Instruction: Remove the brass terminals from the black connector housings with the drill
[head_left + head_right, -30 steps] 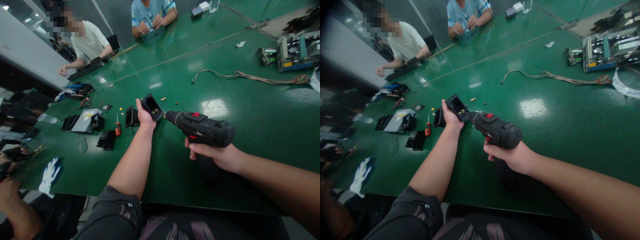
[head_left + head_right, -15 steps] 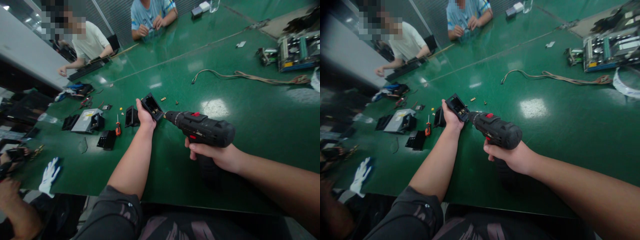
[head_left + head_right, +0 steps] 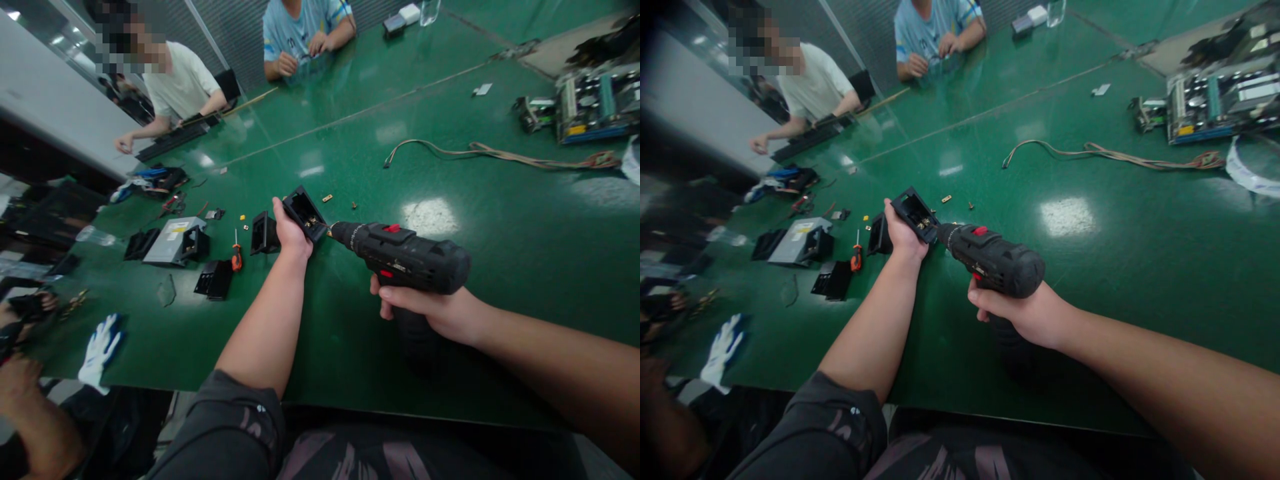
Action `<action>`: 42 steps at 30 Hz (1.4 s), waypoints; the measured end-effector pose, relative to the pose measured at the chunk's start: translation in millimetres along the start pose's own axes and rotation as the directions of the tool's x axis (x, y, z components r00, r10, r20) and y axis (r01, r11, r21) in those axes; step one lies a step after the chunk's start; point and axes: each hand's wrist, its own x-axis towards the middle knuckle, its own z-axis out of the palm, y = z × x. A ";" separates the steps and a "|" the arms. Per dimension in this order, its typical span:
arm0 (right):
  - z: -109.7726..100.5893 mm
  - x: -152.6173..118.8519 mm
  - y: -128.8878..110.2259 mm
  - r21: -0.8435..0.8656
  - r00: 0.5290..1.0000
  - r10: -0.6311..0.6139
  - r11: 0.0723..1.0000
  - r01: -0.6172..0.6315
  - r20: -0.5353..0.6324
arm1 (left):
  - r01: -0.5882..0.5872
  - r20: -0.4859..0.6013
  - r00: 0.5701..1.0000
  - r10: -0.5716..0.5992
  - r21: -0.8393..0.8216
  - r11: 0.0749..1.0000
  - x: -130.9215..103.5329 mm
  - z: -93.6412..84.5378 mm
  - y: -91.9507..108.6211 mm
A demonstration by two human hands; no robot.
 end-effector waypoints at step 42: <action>1.6 -0.5 -0.8 0.022 1.000 0.011 1.000 -0.011 -0.007 | -0.007 0.005 1.000 0.007 0.017 1.000 -2.6 1.4 0.2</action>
